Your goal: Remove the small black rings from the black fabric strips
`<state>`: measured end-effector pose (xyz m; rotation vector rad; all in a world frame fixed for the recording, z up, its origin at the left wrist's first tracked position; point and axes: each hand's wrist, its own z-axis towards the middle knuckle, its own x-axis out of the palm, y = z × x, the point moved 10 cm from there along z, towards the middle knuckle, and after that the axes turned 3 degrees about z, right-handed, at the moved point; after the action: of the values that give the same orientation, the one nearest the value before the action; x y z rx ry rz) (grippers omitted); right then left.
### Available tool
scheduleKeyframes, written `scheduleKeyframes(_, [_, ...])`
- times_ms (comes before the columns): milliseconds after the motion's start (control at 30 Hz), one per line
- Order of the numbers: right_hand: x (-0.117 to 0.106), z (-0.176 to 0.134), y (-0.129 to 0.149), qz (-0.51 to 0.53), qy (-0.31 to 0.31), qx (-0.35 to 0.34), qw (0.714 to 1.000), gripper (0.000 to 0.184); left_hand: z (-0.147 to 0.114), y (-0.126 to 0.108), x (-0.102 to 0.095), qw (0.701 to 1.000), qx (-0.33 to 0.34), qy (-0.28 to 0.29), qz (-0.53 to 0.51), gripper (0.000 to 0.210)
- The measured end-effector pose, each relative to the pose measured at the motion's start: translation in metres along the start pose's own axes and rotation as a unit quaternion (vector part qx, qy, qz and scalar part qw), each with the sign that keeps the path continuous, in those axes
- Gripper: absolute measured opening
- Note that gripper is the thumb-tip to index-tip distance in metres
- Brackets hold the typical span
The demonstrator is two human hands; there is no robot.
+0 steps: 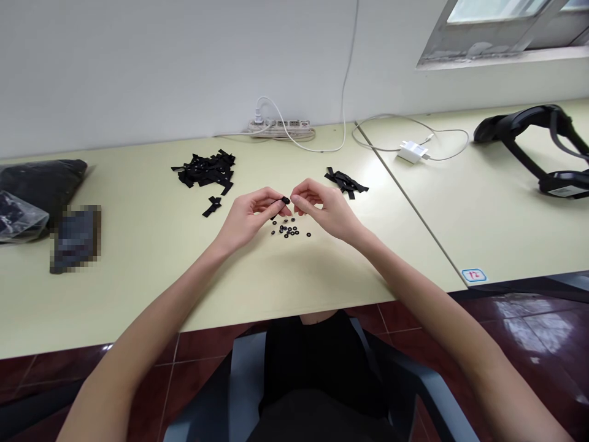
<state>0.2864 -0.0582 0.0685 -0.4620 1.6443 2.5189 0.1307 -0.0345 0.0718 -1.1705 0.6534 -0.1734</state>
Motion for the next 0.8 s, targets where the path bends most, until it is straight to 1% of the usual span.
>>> scheduleKeyframes(67, [0.0,-0.001,0.003,-0.034,-0.001,-0.019,0.999,0.024,0.0,0.001,0.001,1.0,-0.007,0.003,-0.007,0.033])
scheduleKeyframes(167, [0.005,-0.003,0.008,-0.103,0.012,-0.043,0.994,0.031,-0.001,0.001,0.003,1.0,-0.008,0.011,0.007,0.031])
scheduleKeyframes(267, [0.009,-0.005,0.008,-0.165,0.023,-0.048,0.985,0.037,-0.002,0.0,0.006,1.0,-0.003,0.021,0.016,0.03])
scheduleKeyframes(400, [0.016,-0.007,0.006,-0.203,0.041,-0.047,0.977,0.034,-0.005,0.001,0.012,0.999,-0.01,0.044,0.004,0.032])
scheduleKeyframes(567, [0.022,-0.008,0.005,-0.215,0.051,-0.052,0.974,0.035,-0.008,0.001,0.02,0.997,-0.02,0.075,-0.019,0.033])
scheduleKeyframes(800, [0.021,-0.008,0.002,-0.143,0.056,-0.028,0.988,0.047,-0.005,-0.002,0.022,0.992,-0.033,0.091,-0.082,0.038])
